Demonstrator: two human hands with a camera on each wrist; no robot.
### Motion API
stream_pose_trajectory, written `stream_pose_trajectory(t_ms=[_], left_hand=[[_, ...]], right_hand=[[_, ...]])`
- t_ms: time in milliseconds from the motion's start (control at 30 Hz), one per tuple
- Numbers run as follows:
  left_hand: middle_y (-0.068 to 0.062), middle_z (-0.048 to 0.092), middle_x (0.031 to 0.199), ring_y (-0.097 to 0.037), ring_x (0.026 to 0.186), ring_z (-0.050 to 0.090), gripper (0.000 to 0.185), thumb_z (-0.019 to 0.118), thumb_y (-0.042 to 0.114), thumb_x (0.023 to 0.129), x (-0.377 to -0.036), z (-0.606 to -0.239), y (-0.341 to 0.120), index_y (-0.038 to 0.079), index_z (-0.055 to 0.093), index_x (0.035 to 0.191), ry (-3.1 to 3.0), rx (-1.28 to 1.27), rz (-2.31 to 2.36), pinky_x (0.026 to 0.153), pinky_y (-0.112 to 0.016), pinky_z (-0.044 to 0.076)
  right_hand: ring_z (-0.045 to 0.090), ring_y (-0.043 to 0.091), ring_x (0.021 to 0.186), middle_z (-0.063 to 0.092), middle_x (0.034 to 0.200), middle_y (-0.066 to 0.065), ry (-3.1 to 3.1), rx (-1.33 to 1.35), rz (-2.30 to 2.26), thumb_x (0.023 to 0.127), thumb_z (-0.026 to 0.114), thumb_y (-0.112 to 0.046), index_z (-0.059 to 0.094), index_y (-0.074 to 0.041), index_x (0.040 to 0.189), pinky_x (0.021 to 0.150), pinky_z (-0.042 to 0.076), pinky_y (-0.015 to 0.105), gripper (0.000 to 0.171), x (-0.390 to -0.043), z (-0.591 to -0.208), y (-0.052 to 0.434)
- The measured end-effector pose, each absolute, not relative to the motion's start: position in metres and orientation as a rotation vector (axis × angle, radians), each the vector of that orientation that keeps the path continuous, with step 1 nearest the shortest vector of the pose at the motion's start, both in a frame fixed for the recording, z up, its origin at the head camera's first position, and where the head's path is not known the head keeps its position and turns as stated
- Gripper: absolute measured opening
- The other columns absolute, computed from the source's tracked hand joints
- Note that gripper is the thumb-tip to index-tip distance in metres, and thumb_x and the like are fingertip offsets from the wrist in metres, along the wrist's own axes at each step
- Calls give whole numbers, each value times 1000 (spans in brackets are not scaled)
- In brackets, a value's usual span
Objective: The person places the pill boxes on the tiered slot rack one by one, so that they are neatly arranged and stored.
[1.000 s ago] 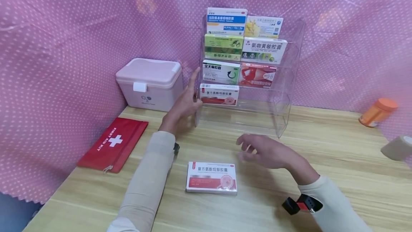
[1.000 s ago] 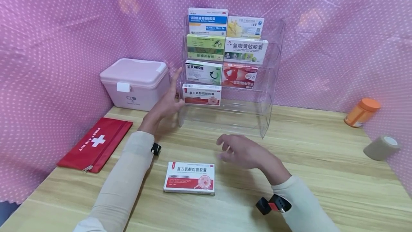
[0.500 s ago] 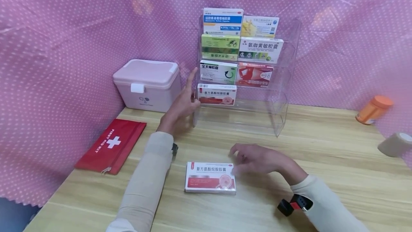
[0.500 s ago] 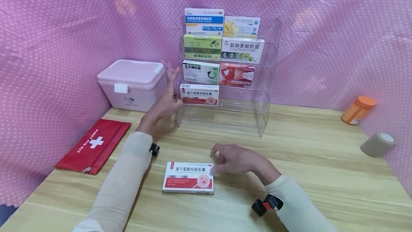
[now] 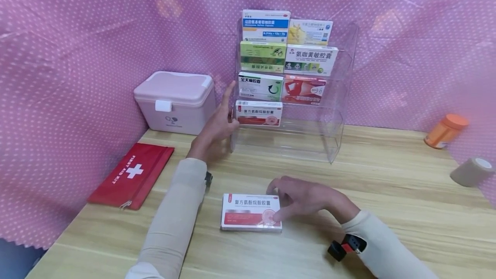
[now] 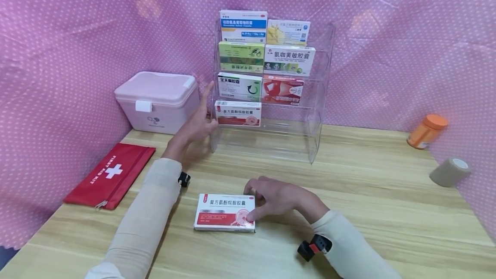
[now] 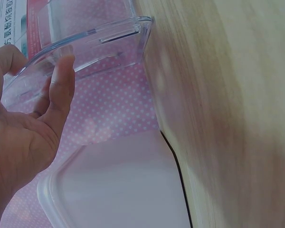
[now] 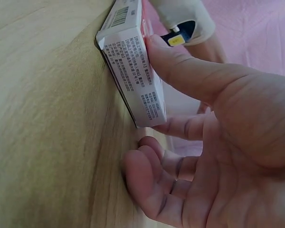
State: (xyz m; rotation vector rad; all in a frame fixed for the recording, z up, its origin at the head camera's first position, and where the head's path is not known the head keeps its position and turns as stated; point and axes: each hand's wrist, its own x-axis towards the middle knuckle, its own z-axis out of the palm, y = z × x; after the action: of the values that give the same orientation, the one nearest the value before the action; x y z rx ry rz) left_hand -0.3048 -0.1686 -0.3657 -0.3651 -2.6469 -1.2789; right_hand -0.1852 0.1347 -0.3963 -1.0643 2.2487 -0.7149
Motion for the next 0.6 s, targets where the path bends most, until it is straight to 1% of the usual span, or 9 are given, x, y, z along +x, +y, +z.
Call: stream_pose_trajectory(t_ms=[67,167,233,333,400,467,600], left_hand=[[-18,15,181,-32,97,60,127,67,-5,90,-305,-366,-169,65,-9,163,-2641,-368,-1280,72,-38,56],[-17,16,181,-31,89,57,127,67,-5,91,-305,-367,-169,67,-10,161,-2641,-376,-1274,71,-37,55],[-17,15,181,-30,90,57,127,66,-5,91,-306,-367,-169,67,-11,161,-2639,-382,-1273,71,-37,54],[-15,12,182,-31,99,58,127,66,-5,90,-306,-366,-170,66,-11,162,-2639,-392,-1268,73,-36,55],[-14,10,182,-34,105,60,127,67,-5,90,-306,-366,-169,64,-10,163,-2636,-396,-1276,74,-37,56],[-13,9,183,-37,114,60,127,67,-5,90,-305,-366,-169,63,-9,164,-2633,-399,-1279,75,-38,57],[-10,7,183,-41,135,54,126,67,-5,89,-305,-366,-170,63,-9,164,-2631,-405,-1278,80,-39,58]], right_hand=[[54,18,105,60,118,3,2248,-1059,-712,93,82,-43,62,-20,132,91,48,32,49,-185,-397,134],[53,18,104,59,116,2,2243,-1041,-712,93,82,-43,64,-21,129,91,47,32,46,-186,-397,133],[52,18,103,59,115,2,2233,-1035,-718,93,82,-41,64,-20,129,91,47,31,46,-186,-397,132],[52,18,103,59,115,2,2220,-1038,-726,93,82,-41,64,-20,128,91,46,31,45,-187,-398,132],[52,18,104,59,116,2,2211,-1041,-730,93,82,-41,64,-21,128,92,46,31,44,-187,-398,133],[52,17,105,59,117,1,2202,-1049,-739,93,82,-41,65,-22,127,93,46,31,43,-187,-398,132],[51,16,104,59,115,0,2193,-1069,-746,92,83,-40,65,-23,125,91,45,30,42,-186,-398,132]])
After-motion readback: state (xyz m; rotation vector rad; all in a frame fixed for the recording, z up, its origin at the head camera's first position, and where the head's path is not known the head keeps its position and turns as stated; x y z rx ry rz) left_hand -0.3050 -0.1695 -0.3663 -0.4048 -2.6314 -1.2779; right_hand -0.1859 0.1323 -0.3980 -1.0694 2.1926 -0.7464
